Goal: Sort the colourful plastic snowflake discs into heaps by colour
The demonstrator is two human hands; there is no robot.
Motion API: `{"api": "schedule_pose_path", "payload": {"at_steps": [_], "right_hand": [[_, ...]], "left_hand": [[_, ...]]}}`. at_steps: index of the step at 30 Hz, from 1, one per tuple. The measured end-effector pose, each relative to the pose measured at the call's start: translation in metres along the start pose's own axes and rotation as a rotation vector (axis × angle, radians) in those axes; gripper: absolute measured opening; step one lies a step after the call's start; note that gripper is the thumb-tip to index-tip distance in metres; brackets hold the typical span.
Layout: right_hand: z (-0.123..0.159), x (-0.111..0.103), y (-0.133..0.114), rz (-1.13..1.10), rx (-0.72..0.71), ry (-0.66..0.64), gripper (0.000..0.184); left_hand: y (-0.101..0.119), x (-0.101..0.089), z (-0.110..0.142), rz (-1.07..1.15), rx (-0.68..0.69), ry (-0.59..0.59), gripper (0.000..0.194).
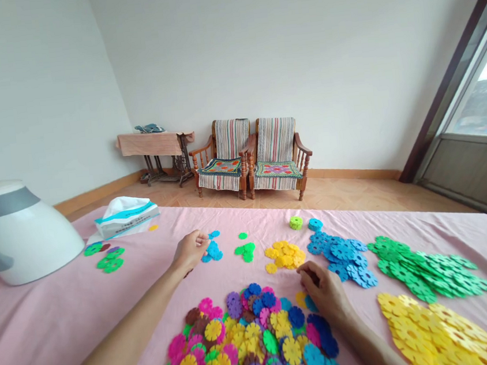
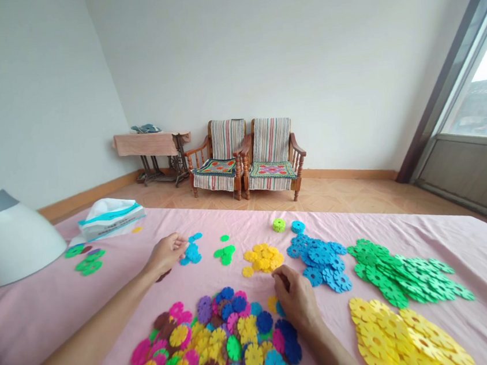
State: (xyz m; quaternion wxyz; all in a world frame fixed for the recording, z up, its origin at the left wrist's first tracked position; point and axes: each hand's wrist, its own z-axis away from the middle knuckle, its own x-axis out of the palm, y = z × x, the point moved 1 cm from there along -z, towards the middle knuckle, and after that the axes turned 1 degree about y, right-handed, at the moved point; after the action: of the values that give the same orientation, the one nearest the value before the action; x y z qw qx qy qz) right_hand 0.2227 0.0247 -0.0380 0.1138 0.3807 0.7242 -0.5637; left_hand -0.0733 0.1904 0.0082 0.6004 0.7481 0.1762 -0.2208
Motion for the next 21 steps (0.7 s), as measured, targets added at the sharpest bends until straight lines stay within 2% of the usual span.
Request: {"api": "schedule_pose_path", "payload": {"at_steps": [3, 5, 7, 9, 12, 16, 21], "right_hand": [[0.000, 0.000, 0.000, 0.001, 0.003, 0.003, 0.022], [0.000, 0.000, 0.000, 0.013, 0.003, 0.005, 0.021], [0.000, -0.001, -0.001, 0.026, 0.003, 0.002, 0.021], [0.000, -0.001, -0.001, 0.030, 0.003, -0.004, 0.021], [0.000, -0.001, 0.000, 0.023, -0.002, -0.008, 0.021], [-0.001, -0.001, 0.001, 0.019, -0.007, -0.008, 0.020], [-0.001, -0.003, -0.002, 0.026, -0.024, 0.003, 0.019]], "left_hand": [[0.004, -0.002, 0.005, -0.034, 0.033, -0.037, 0.017], [0.012, -0.004, 0.015, -0.041, 0.067, -0.133, 0.016], [0.025, -0.004, 0.031, -0.063, 0.112, -0.297, 0.016], [0.042, -0.004, 0.050, -0.147, 0.194, -0.538, 0.015], [0.063, -0.004, 0.077, -0.260, 0.337, -0.720, 0.010], [0.073, 0.000, 0.095, -0.375, 0.436, -0.720, 0.013], [0.068, 0.008, 0.101, -0.454, 0.434, -0.711, 0.019]]}}
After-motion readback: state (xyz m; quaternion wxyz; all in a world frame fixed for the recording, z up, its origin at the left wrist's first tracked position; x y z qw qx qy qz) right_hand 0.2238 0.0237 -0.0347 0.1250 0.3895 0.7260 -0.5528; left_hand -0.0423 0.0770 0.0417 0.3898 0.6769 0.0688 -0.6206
